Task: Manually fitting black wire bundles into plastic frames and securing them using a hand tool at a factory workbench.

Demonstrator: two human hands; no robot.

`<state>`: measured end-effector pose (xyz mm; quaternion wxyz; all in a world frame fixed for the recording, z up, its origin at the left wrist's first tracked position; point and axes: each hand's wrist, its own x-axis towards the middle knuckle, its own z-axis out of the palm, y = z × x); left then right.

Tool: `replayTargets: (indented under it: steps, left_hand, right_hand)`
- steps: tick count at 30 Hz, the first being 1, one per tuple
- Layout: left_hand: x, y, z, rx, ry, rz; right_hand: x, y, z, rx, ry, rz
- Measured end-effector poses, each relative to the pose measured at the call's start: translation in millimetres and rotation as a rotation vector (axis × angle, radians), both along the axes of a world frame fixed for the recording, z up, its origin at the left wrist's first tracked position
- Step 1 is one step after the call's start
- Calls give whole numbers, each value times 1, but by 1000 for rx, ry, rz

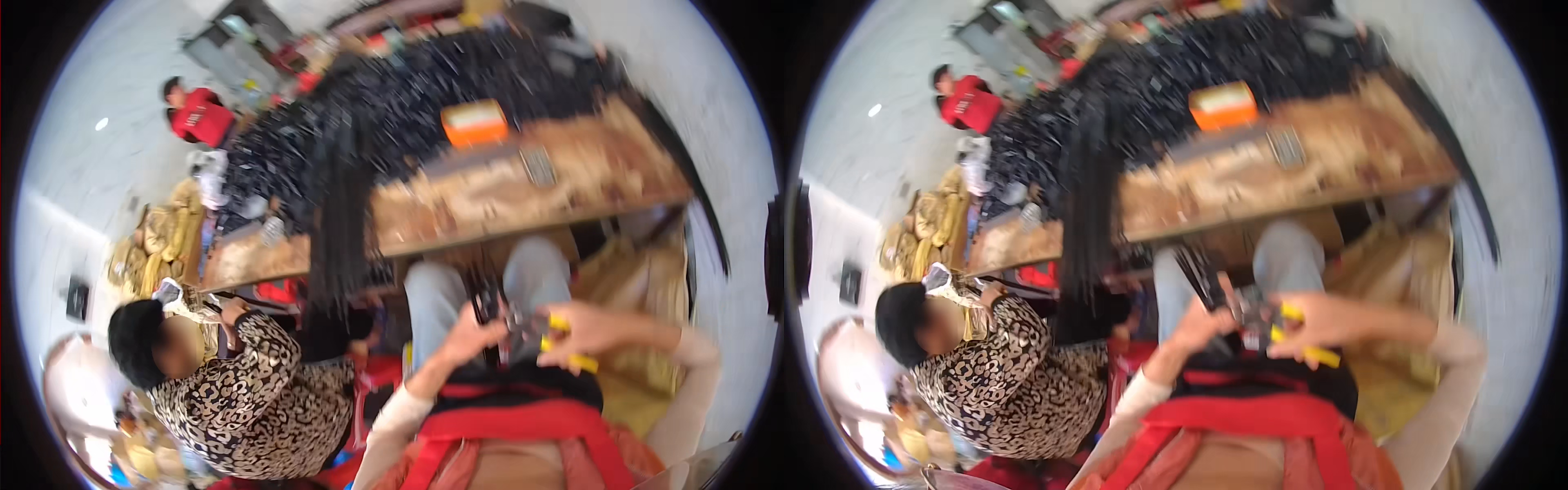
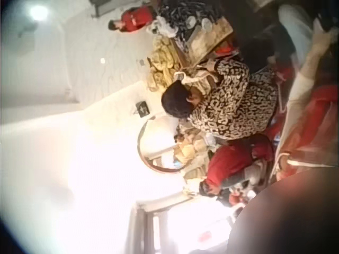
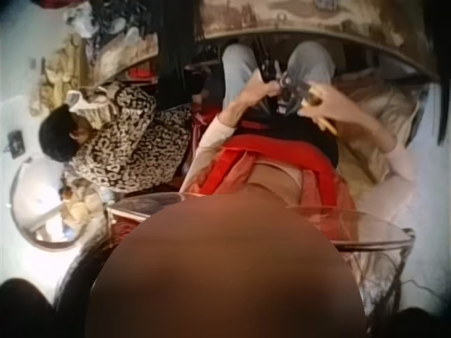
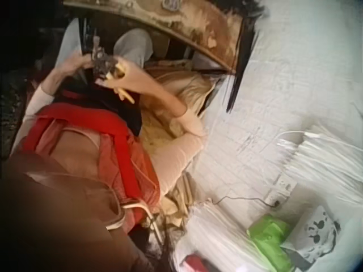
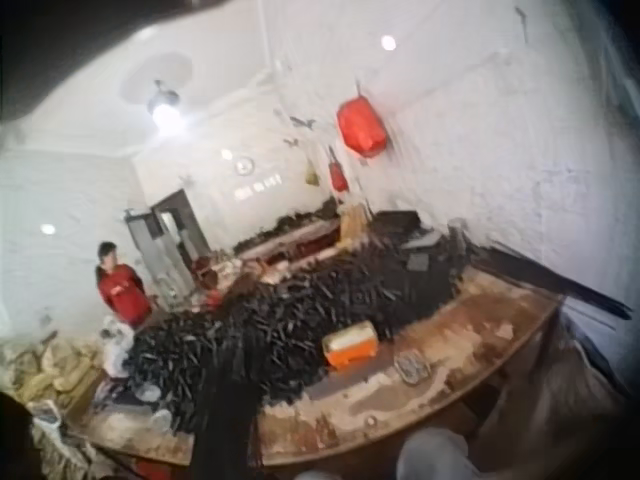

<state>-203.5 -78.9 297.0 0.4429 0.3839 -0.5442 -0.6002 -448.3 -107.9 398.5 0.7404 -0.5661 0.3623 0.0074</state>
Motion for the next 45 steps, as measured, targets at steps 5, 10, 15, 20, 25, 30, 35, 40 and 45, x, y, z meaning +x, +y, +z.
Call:
replayTargets:
  steps: [5,10,15,20,25,30,35,40,45]
  left_hand:
    - [-5,-5,5,178,294,-50]
    - [-6,-11,1,130,230,70]
    - [3,-13,-2,170,247,-92]
    - [4,-13,-4,217,379,-61]
    - [-2,-18,-2,114,208,133]
    - [8,-14,8,164,449,-162]
    - [12,-20,22,116,237,-108]
    - [3,-20,23,73,158,6]
    - [1,-15,16,208,565,-154]
  right_hand:
    - [5,-1,-4,-1202,92,-119]
    - [-2,-17,-7,-1665,47,1]
    - [-3,-15,-12,203,-104,31]
    - [13,0,-28,-877,168,-41]
    - [7,-20,-28,-1823,-35,-116]
    - [0,-4,-33,-756,-23,-66]
    - [12,4,-44,-748,-15,-77]
    - [0,-12,-34,-1521,-61,-133]
    - [-1,1,-30,6,-187,19]
